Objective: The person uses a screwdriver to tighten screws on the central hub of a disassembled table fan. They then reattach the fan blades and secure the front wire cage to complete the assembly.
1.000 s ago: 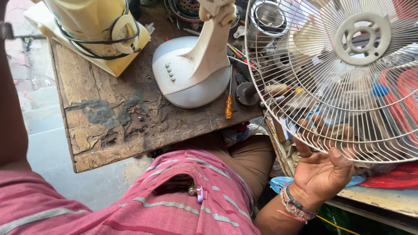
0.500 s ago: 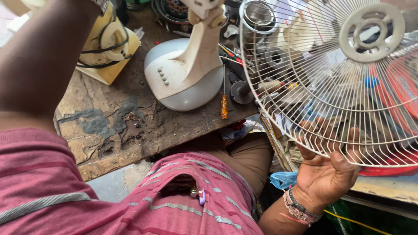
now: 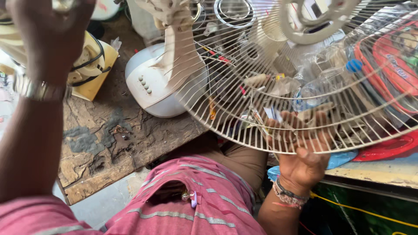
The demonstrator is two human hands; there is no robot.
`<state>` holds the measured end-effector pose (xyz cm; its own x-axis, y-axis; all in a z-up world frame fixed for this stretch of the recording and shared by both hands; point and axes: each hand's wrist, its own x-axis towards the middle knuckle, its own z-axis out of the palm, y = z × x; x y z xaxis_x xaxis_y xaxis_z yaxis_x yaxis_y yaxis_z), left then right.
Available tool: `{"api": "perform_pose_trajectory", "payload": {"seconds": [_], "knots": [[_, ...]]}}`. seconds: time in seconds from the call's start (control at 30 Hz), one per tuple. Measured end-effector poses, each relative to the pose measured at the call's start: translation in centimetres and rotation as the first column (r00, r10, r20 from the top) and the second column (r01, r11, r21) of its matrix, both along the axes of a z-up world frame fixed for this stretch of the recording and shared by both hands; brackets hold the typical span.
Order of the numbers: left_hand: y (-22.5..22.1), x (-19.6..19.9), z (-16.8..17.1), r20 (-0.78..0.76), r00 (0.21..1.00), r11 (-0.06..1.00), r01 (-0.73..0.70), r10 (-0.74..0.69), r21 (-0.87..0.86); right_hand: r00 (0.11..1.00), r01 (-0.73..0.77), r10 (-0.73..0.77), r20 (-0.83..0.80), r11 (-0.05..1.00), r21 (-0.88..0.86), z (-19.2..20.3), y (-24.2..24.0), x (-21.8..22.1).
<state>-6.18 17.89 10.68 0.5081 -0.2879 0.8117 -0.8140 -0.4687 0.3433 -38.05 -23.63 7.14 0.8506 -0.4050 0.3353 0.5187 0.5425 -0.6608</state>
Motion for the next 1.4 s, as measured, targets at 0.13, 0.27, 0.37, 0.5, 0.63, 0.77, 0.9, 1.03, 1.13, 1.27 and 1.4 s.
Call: {"api": "perform_pose_trajectory", "payload": {"seconds": [0.13, 0.27, 0.37, 0.5, 0.63, 0.77, 0.9, 1.03, 1.13, 1.27, 1.4], "knots": [[-2.0, -6.9, 0.9, -0.298, 0.714, 0.689, 0.347, -0.634, -0.636, 0.973, -0.228, 0.228, 0.025, 0.973, 0.019, -0.8, 0.3, 1.4], [-2.8, -10.1, 2.4, -0.325, 0.511, 0.501, 0.253, -0.796, -0.828, 0.937, -0.349, 0.349, -0.007, 0.936, -0.035, -1.7, 0.6, 2.7], [-2.4, -11.3, 1.9, -0.352, 0.602, 0.475, 0.052, -0.717, -0.878, 0.917, -0.397, 0.390, -0.077, 0.911, -0.113, -2.3, 0.8, 3.5], [-0.4, -10.7, -0.2, -0.357, 0.693, 0.497, 0.002, -0.627, -0.868, 0.887, -0.461, 0.437, -0.149, 0.863, -0.209, -2.9, 1.3, 4.4], [4.1, -8.2, -1.7, -0.424, 0.760, 0.640, -0.013, -0.493, -0.768, 0.882, -0.470, 0.457, -0.113, 0.871, -0.141, -2.4, 1.0, 4.9], [7.7, -3.2, -2.1, -0.502, 0.859, 0.831, -0.203, -0.103, -0.518, 0.886, -0.453, 0.412, -0.214, 0.869, -0.199, -1.2, 0.0, 5.1], [8.5, -0.8, -3.3, -0.532, 0.824, 0.865, -0.400, 0.195, -0.302, 0.878, -0.474, 0.333, -0.344, 0.706, -0.526, -0.8, 0.1, 5.6], [8.4, -1.7, -4.9, -0.525, 0.785, 0.840, -0.497, 0.329, -0.218, 0.851, -0.522, 0.289, -0.439, 0.567, -0.638, -1.1, 1.5, 5.9], [8.3, -1.6, -6.2, -0.516, 0.760, 0.808, -0.554, 0.395, -0.198, 0.912, -0.375, 0.164, -0.376, 0.706, -0.601, -1.6, 3.1, 5.6], [7.7, 0.9, -6.7, -0.482, 0.750, 0.773, -0.600, 0.454, -0.206, 0.943, -0.238, 0.081, -0.324, 0.844, -0.480, -2.4, 5.6, 5.9], [6.9, 0.7, -7.6, -0.349, 0.760, 0.678, -0.648, 0.548, -0.347, 0.923, -0.243, 0.113, -0.367, 0.913, -0.329, -2.1, 7.7, 6.7]]}}
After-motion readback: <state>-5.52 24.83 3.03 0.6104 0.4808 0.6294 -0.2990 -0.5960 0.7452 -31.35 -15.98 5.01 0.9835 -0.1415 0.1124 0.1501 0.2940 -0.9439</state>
